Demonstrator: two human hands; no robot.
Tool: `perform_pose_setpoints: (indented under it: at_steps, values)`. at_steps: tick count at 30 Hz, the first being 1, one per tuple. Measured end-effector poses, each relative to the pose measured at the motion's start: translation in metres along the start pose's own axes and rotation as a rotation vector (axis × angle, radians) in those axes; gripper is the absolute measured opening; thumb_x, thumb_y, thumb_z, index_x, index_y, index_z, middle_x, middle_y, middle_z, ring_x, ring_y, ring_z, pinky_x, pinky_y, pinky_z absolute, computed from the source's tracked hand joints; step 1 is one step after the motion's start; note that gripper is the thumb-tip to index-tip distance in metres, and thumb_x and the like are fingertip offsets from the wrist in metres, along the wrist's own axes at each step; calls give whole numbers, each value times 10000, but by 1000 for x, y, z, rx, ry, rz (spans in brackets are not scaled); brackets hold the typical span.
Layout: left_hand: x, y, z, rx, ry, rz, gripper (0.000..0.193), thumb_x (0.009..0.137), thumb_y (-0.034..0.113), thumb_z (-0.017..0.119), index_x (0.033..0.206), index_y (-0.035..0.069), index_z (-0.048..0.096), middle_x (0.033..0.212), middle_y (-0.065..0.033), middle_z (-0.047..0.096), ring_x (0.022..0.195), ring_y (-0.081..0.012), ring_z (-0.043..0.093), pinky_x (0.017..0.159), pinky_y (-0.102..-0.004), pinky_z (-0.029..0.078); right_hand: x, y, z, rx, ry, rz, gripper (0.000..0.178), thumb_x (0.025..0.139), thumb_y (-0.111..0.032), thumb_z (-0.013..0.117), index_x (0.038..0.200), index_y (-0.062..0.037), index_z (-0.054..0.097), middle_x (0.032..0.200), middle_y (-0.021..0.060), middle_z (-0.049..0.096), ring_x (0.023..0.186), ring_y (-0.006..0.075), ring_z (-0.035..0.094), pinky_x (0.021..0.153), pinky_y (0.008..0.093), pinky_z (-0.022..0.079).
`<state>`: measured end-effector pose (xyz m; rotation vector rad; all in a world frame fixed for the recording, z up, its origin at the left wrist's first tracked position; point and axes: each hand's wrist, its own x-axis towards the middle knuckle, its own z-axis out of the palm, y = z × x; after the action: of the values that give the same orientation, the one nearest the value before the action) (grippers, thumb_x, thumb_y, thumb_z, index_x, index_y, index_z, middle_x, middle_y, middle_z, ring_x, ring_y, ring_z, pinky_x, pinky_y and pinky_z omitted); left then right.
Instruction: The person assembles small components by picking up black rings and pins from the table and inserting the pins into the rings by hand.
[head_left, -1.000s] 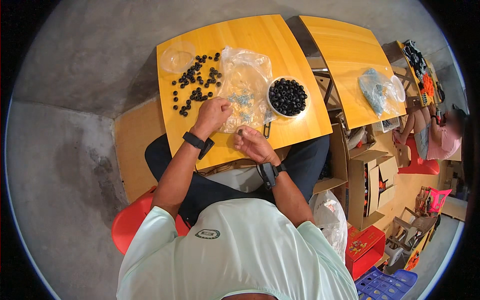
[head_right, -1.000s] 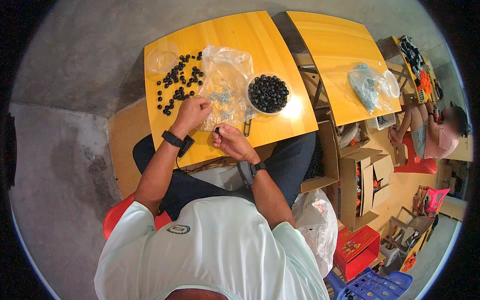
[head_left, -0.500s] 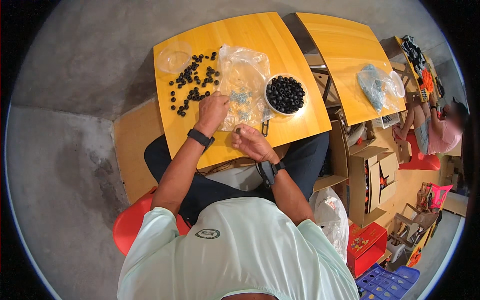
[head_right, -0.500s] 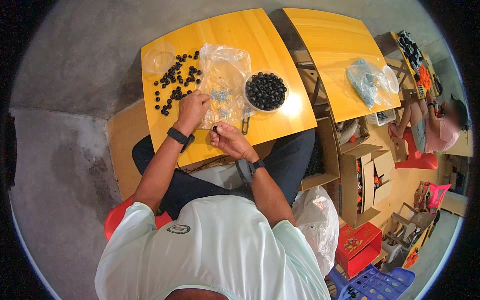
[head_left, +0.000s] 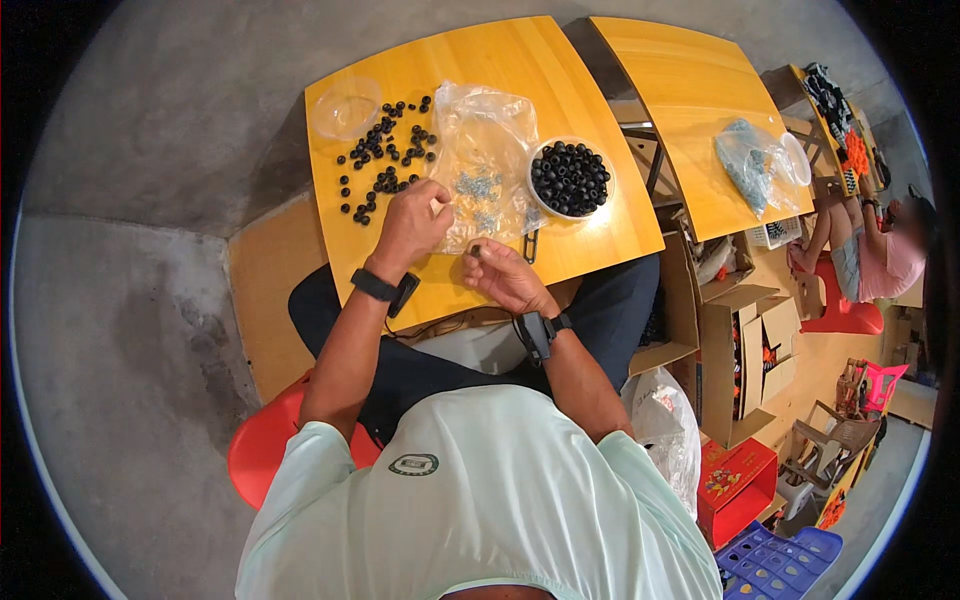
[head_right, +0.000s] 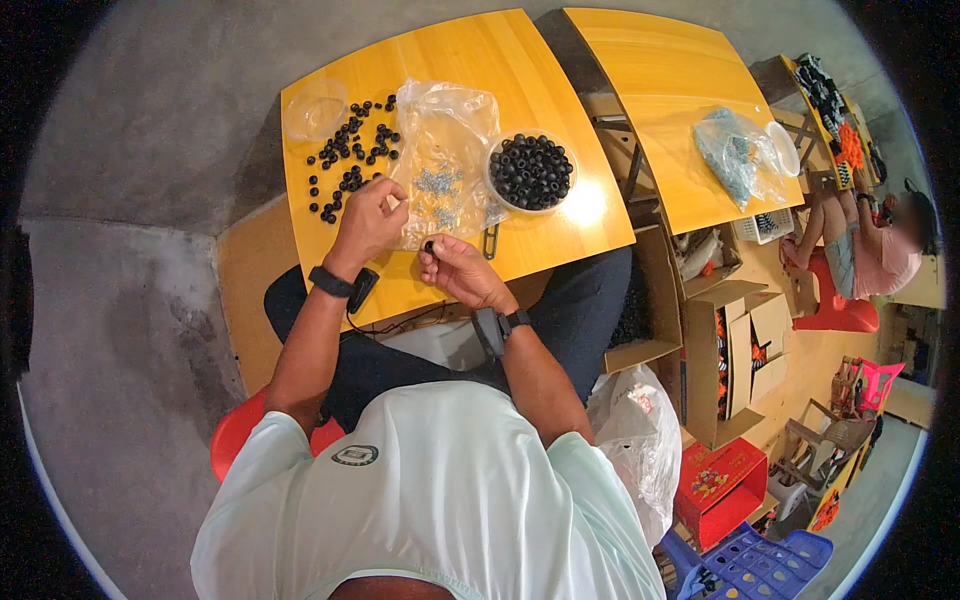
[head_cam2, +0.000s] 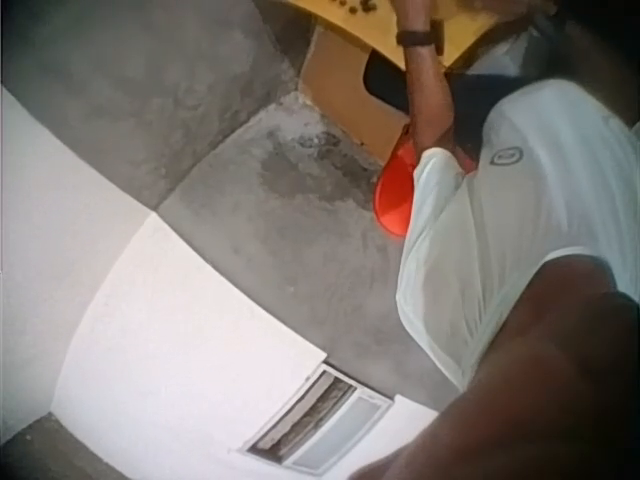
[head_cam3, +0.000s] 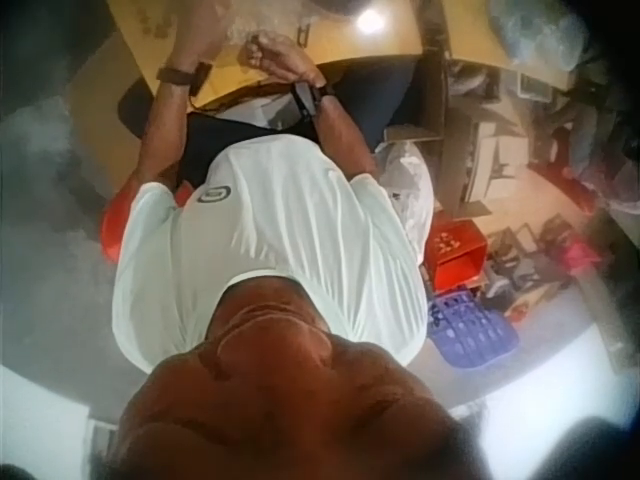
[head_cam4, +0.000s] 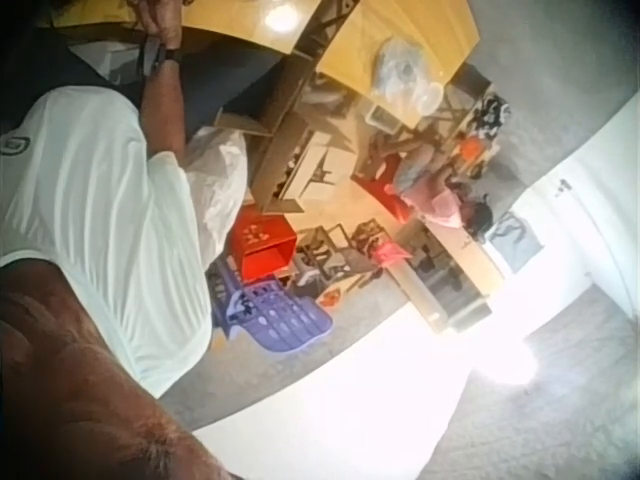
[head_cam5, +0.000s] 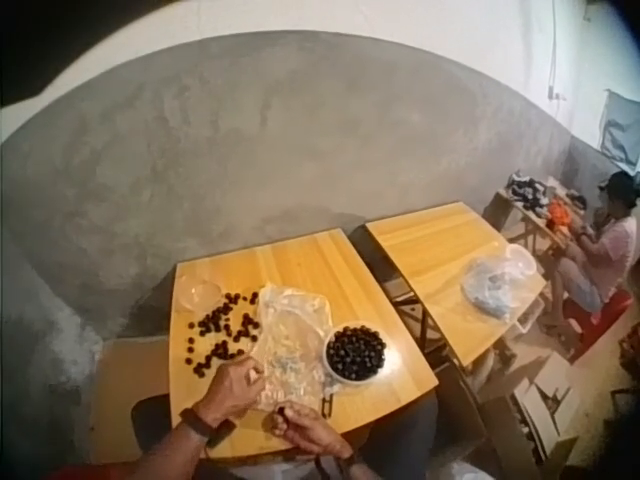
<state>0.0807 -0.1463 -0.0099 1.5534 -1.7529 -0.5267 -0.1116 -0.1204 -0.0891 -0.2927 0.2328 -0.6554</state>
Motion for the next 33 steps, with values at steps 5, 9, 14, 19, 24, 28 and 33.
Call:
perform_pose_setpoints:
  at_steps: [5, 9, 14, 19, 24, 28, 33]
  values:
    - [-38, 28, -10, -216, -111, -102, 58, 807, 16, 663, 851, -5, 630, 706, -32, 606, 592, -35, 526, 518, -222, 403, 2, 1, -3, -29, 6, -9, 201, 987, -219, 597, 1089, -45, 587, 901, 22, 579, 798, 126, 533, 774, 291, 466]
    - [-49, 40, -4, -214, -109, -57, 50, 817, -2, 661, 858, -22, 642, 767, -77, 647, 601, -109, 587, 554, -255, 460, 2, 4, -5, -25, -5, -19, 204, 988, -218, 597, 1082, -38, 586, 906, 20, 586, 789, 121, 543, 773, 285, 475]
    - [-47, 47, -7, -195, -119, -29, 76, 823, -15, 652, 895, -26, 674, 809, -97, 655, 668, -146, 634, 597, -271, 489, 2, 4, -7, -48, 6, -22, 202, 990, -215, 594, 1080, -35, 587, 896, 18, 587, 793, 119, 549, 776, 281, 482]
    - [-50, 46, -3, -176, -104, 29, 122, 820, -26, 653, 934, -16, 696, 829, -99, 654, 694, -170, 648, 614, -280, 500, 2, 5, -9, -63, -20, -33, 203, 993, -217, 590, 1086, -36, 587, 891, 17, 597, 792, 117, 563, 778, 278, 489]
    - [-52, 50, 0, -112, -121, 86, 163, 821, -24, 662, 969, 16, 716, 833, -104, 647, 705, -191, 649, 621, -289, 503, 3, 7, -11, -96, 29, -36, 217, 993, -226, 595, 1104, -40, 593, 865, 10, 612, 783, 113, 577, 774, 275, 495]
    - [-53, 50, 4, -109, -105, 74, 191, 823, -20, 666, 997, 30, 725, 824, -93, 641, 690, -170, 635, 611, -278, 494, 3, 7, -10, -72, 34, -45, 220, 988, -231, 603, 1100, -42, 597, 867, 12, 614, 783, 112, 579, 775, 275, 497]
    - [-61, 37, 8, -389, -161, -195, 220, 868, -16, 655, 1083, -8, 697, 817, -13, 637, 697, -62, 582, 607, -221, 474, 4, 6, -10, -55, 2, -37, 254, 973, -233, 625, 1120, -27, 603, 882, 19, 621, 795, 115, 581, 778, 280, 495]
